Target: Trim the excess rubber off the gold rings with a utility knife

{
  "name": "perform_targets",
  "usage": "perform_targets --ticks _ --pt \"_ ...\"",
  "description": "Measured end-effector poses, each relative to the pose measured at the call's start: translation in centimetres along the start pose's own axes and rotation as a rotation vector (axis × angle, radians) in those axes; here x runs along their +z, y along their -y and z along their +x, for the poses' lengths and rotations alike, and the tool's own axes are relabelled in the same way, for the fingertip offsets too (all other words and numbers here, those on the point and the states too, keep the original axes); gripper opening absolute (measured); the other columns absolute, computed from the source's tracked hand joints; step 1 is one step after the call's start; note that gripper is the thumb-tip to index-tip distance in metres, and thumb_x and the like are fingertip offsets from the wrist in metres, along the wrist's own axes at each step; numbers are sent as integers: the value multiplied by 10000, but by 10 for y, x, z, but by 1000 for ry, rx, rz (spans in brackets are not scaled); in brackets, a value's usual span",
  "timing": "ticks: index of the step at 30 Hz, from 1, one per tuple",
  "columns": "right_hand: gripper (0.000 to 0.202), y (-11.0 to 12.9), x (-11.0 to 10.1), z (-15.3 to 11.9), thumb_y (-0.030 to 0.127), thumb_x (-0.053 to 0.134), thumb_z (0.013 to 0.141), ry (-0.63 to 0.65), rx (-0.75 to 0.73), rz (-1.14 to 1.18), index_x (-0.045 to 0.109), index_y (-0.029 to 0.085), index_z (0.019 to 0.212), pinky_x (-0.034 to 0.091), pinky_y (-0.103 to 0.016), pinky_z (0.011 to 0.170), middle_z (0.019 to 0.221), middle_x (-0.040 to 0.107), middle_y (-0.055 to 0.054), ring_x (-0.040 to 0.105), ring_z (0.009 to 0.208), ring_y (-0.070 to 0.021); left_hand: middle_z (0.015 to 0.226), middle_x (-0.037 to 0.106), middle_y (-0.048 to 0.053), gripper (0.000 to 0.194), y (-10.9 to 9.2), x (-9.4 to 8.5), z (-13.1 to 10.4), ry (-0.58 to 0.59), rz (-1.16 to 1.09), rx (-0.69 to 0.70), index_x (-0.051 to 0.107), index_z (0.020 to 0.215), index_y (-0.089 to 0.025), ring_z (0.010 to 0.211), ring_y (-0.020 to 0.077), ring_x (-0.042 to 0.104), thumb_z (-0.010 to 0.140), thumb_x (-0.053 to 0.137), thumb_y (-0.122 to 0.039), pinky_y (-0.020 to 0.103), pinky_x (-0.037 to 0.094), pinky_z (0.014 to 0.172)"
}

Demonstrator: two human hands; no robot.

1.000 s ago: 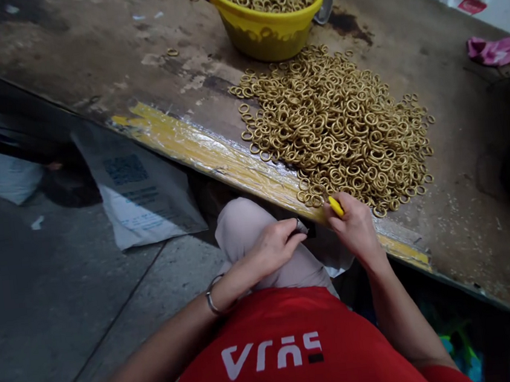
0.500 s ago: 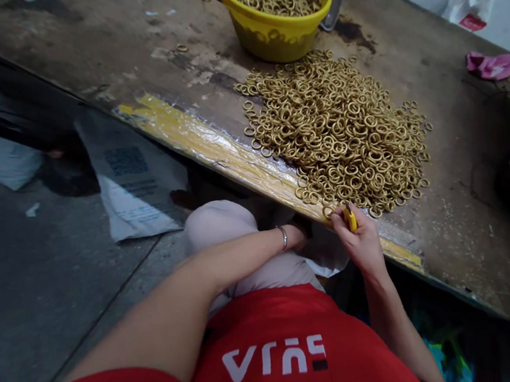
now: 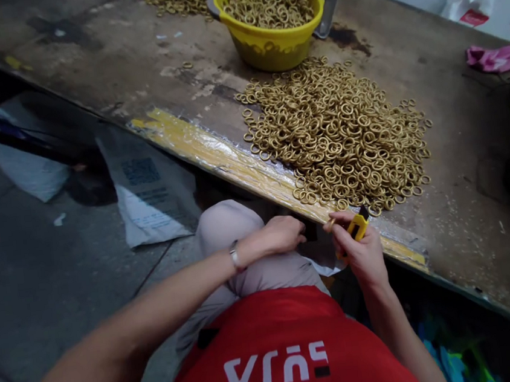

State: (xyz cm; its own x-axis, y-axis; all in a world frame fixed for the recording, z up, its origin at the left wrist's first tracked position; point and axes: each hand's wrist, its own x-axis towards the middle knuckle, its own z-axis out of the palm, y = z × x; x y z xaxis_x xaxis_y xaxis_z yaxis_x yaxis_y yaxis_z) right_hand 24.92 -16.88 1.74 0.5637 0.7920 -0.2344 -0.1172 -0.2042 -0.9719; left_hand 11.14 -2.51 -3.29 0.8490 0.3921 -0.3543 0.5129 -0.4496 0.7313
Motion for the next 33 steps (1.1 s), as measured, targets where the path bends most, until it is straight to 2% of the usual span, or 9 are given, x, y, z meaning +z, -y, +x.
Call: perform_targets --ticks 2,4,7,13,18,21,24,27,33 --pt "275 -2 5 -3 408 738 810 41 51 87 687 183 960 340 -204 416 744 688 2 416 442 -59 863 731 62 138 -9 -9 -22 -1 -85 24 682 886 -160 775 173 675 935 616 -271 285 547 710" --pt "263 -5 11 -5 410 753 803 77 91 158 687 175 901 332 -200 411 624 620 34 409 431 -63 881 752 73 167 -15 -16 -41 -62 -585 -10 659 961 -143 703 158 682 933 583 -288 264 540 639" --pt "269 -9 20 -6 417 761 810 97 138 248 687 173 896 335 -192 425 521 516 72 406 433 -67 851 763 72 281 -24 -18 -58 -151 -994 -60 638 936 -137 641 142 681 827 732 -379 240 531 586" --pt "279 -11 39 -6 438 768 813 160 148 331 664 182 849 334 -191 428 579 573 48 406 441 -60 753 743 49 442 -33 -10 -58 -165 -1272 -87 672 843 -119 581 129 668 664 887 -461 220 518 539" --pt "254 -5 53 -2 427 748 833 193 117 284 686 183 868 327 -197 417 646 605 33 412 442 -62 734 717 25 447 -31 -15 -63 -155 -1392 -115 678 801 -121 566 117 649 618 922 -447 223 509 557" --pt "224 0 58 2 412 702 876 185 8 108 717 191 908 369 -215 453 684 609 21 448 480 -80 712 693 12 415 -26 -20 -68 -180 -1396 -111 677 797 -123 574 105 623 645 909 -432 221 494 582" --pt "172 7 58 8 327 616 935 202 -257 -198 736 206 958 489 -270 654 802 673 -25 607 691 -147 658 656 0 355 -21 -24 -73 -244 -1333 -68 674 792 -128 597 104 592 728 847 -431 223 477 619" --pt "244 12 56 10 168 520 922 244 -502 -582 714 190 1068 498 -301 751 893 700 -70 647 818 -190 650 639 -2 293 -17 -26 -77 -341 -1209 -35 652 768 -142 620 114 575 801 770 -407 239 474 652" --pt "422 11 59 9 19 502 804 248 -545 -1150 680 184 1150 463 -251 672 938 708 -75 645 759 -177 670 596 -12 252 -11 -28 -82 -412 -1002 -71 597 772 -168 651 138 556 844 682 -394 260 465 660"
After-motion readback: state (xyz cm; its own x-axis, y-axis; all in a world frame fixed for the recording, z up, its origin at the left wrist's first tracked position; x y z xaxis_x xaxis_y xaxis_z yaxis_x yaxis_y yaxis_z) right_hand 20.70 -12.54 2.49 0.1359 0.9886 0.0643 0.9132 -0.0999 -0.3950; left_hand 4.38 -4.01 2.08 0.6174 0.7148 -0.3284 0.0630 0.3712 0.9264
